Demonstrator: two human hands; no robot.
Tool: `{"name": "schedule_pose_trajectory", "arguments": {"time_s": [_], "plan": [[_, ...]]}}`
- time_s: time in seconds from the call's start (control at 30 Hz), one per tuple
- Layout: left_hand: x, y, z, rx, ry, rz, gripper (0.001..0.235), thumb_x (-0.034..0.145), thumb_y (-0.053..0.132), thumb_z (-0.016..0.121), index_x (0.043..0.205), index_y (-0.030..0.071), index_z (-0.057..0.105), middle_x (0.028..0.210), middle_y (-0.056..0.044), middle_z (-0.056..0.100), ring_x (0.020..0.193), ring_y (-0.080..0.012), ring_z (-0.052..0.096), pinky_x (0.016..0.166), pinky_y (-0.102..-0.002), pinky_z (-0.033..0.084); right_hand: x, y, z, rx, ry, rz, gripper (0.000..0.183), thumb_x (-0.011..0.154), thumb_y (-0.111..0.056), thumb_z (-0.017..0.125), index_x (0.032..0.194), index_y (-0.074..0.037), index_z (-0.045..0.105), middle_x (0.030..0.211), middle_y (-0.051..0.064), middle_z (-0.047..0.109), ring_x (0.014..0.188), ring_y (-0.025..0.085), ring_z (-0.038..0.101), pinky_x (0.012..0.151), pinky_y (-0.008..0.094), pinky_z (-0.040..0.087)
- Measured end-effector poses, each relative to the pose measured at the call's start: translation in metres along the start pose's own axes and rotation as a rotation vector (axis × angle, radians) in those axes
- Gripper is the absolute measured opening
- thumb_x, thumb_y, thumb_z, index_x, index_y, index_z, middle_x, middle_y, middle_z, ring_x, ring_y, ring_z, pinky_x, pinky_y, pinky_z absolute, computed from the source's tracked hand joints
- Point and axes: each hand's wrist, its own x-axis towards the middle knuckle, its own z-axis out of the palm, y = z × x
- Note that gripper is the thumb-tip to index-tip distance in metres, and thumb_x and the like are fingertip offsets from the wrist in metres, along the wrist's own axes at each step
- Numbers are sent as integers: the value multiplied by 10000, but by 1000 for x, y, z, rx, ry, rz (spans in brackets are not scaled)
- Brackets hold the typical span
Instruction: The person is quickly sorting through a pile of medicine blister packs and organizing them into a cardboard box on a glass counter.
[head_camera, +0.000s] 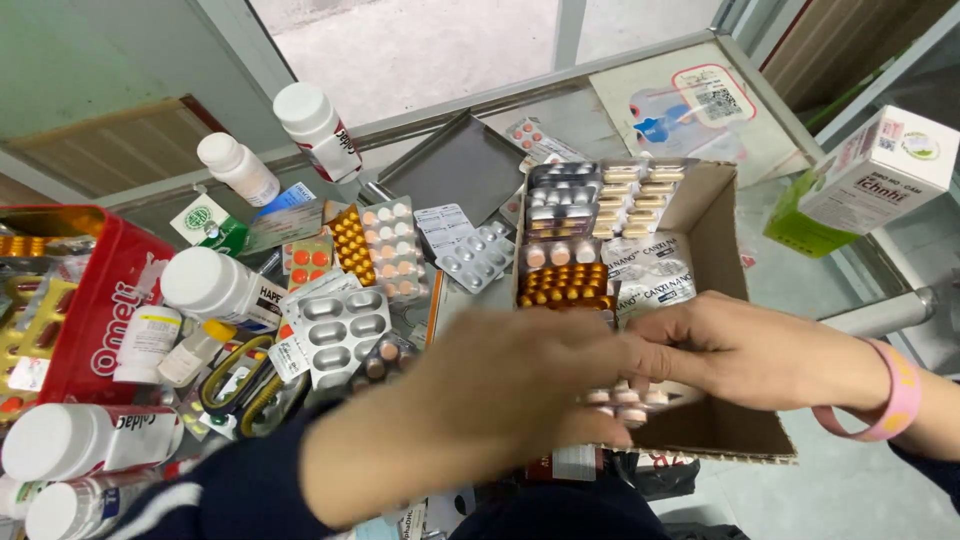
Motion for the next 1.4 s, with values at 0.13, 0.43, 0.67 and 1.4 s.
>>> {"name": "schedule_pose_trajectory", "arguments": {"time_s": [0.13,0.43,0.67,1.4], "plan": [[9,-75,-62,62,-42,-435,441,830,406,587,1250,277,537,1268,30,565,1050,-201,566,767,-447,496,-17,-29,-6,-125,-50,187,419,912,-493,398,766,-239,697,574,-24,536,541,117,508,599,237,437],[-10,-162,-39,235,-463,-754,784,585,537,801,1234,247,472,1127,-34,617,1102,-302,520,950,-433,343,-32,-13,-9,-236,-31,53,327,856,-577,456,886,-331,670,754,-111,723,720,83,694,667,232,514],[-3,-143,-68,-117,-315,-923,301,738,242,768,1000,150,655,931,-37,692,794,-213,581,697,-336,404,15,28,-9,-1049,436,-109,850,613,-783,598,1161,-140,504,989,69,597,866,270,583,747,400,465],[-15,-160,-72,-132,-431,-902,319,843,352,600,1065,128,555,1067,-30,704,888,-210,651,738,-352,473,27,15,-34,-1358,1309,-132,337,840,-323,630,1154,-244,538,1023,-5,559,711,157,549,578,265,439]]}}
